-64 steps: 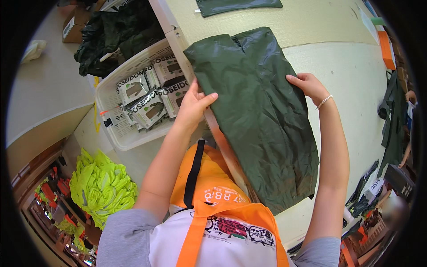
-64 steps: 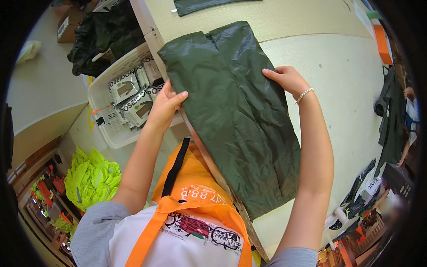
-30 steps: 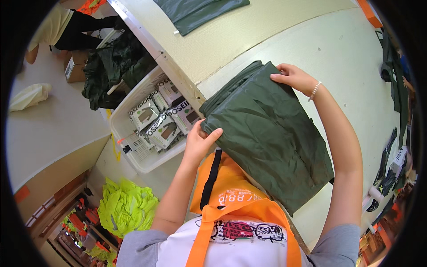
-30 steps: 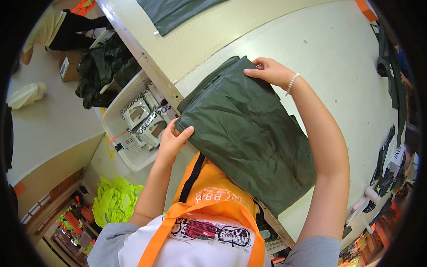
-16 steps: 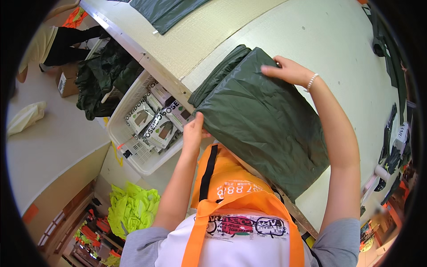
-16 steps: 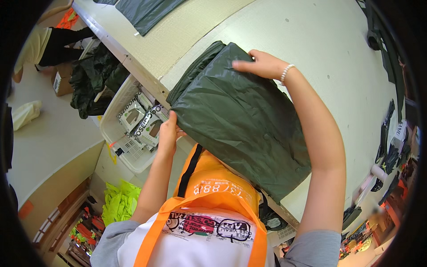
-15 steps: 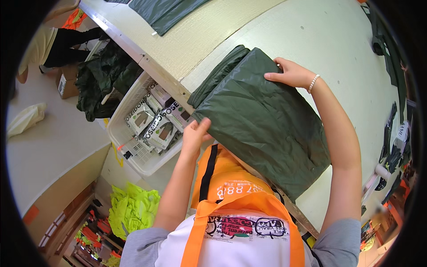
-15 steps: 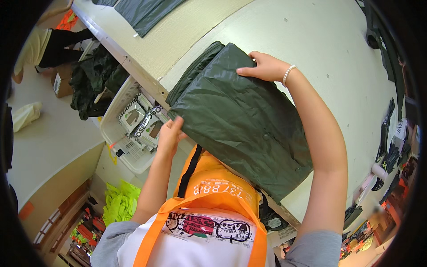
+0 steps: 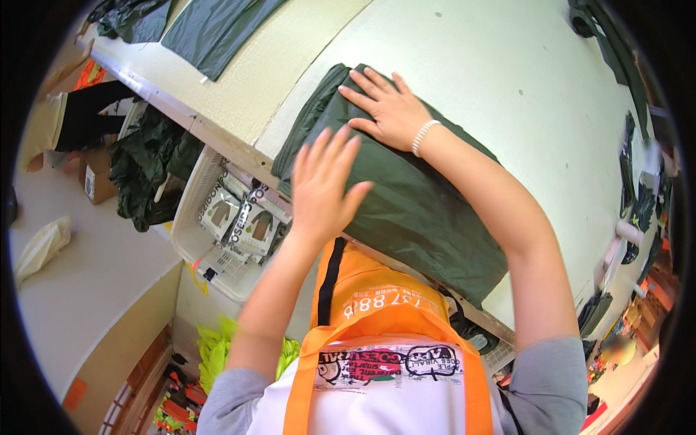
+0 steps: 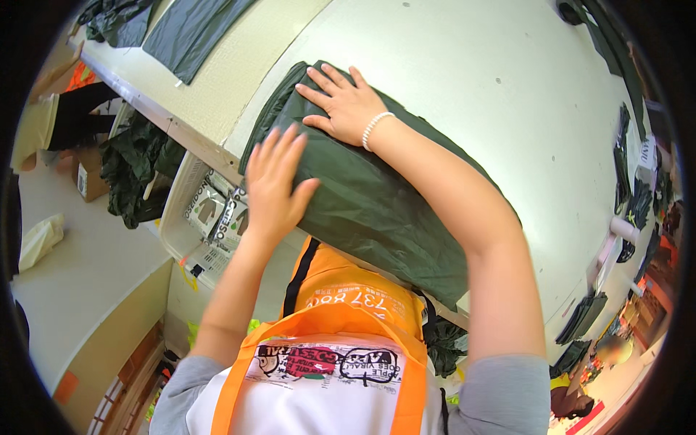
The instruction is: The person folds a dark green jacket on a white table. They smooth the fabric, fold the sleeves inward, fold the jacket in half, and then fold it again into a compact rectangle.
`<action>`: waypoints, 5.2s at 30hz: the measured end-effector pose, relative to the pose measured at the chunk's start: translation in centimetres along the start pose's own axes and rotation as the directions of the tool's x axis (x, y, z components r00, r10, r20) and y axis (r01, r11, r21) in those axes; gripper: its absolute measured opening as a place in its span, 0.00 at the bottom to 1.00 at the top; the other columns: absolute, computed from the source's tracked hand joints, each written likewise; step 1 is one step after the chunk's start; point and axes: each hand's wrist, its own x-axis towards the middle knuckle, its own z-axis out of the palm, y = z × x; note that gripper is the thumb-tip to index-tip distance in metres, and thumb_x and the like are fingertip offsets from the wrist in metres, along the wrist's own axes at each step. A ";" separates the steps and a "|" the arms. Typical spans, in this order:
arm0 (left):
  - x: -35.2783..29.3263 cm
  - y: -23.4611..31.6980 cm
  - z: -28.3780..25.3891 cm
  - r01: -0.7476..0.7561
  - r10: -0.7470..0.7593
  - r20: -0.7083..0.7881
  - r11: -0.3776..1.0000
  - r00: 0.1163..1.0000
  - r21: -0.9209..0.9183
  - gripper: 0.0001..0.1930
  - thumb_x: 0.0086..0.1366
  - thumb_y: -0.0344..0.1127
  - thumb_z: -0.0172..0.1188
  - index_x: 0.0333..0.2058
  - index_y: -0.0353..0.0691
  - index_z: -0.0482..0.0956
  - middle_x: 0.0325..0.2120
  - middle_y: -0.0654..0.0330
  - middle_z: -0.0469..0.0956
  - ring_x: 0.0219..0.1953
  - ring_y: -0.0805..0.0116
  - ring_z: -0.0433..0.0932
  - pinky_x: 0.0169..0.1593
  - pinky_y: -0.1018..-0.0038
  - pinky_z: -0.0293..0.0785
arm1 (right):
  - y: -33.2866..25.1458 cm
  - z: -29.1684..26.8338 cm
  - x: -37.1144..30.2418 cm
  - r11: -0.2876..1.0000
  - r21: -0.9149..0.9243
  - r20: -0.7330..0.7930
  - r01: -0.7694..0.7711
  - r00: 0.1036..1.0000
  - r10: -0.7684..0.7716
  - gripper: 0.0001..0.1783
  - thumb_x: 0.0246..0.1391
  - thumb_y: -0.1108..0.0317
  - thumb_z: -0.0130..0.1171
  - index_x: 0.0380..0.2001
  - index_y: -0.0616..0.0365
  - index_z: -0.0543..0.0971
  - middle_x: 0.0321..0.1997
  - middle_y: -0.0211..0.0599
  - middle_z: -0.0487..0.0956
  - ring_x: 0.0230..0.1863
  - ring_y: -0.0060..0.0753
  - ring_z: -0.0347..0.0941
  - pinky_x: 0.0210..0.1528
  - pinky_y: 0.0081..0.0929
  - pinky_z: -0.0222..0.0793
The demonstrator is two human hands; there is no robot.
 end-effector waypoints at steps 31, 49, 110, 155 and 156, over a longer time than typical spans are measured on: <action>1.8 11.4 14.5 -0.198 0.188 0.088 0.972 0.978 0.122 0.26 0.66 0.51 0.48 0.61 0.55 0.63 0.65 0.61 0.54 0.66 0.57 0.52 0.67 0.56 0.44 | -3.0 0.2 -38.8 0.069 0.820 0.081 -0.568 0.234 0.969 0.41 0.62 0.54 0.48 0.68 0.59 0.41 0.73 0.47 0.44 0.72 0.43 0.42 0.69 0.29 0.39; -0.8 6.2 18.2 0.130 0.261 0.317 0.549 0.912 -0.825 0.25 0.69 0.49 0.42 0.60 0.43 0.62 0.62 0.57 0.60 0.63 0.60 0.58 0.64 0.62 0.52 | 0.3 -7.1 -8.2 0.688 0.208 0.116 -0.696 0.716 0.689 0.25 0.53 0.52 0.57 0.47 0.60 0.74 0.40 0.52 0.79 0.43 0.53 0.75 0.45 0.42 0.71; 9.5 3.4 -8.6 0.056 -0.102 -0.019 0.681 0.995 -0.730 0.27 0.50 0.32 0.71 0.49 0.34 0.72 0.40 0.61 0.76 0.41 0.69 0.75 0.49 0.74 0.70 | 7.2 -21.6 -15.8 0.600 0.775 -0.137 -0.199 0.874 0.467 0.14 0.42 0.76 0.63 0.35 0.62 0.74 0.32 0.30 0.76 0.37 0.20 0.70 0.42 0.24 0.68; -13.0 6.8 9.0 0.746 -0.756 0.160 0.547 0.635 -0.379 0.45 0.47 0.61 0.67 0.48 0.22 0.68 0.46 0.38 0.71 0.53 0.50 0.70 0.55 0.65 0.66 | -3.6 2.2 -25.4 0.317 0.682 0.170 -0.659 0.564 0.808 0.53 0.46 0.37 0.60 0.59 0.73 0.57 0.53 0.67 0.69 0.54 0.57 0.69 0.56 0.38 0.64; -13.4 6.8 8.4 0.750 -0.747 0.211 0.517 0.631 -0.413 0.42 0.47 0.60 0.67 0.46 0.23 0.70 0.45 0.39 0.73 0.51 0.51 0.72 0.53 0.65 0.67 | -4.2 2.0 -25.6 0.276 0.712 0.206 -0.646 0.567 0.798 0.52 0.45 0.39 0.61 0.59 0.73 0.58 0.53 0.66 0.69 0.54 0.57 0.69 0.56 0.38 0.64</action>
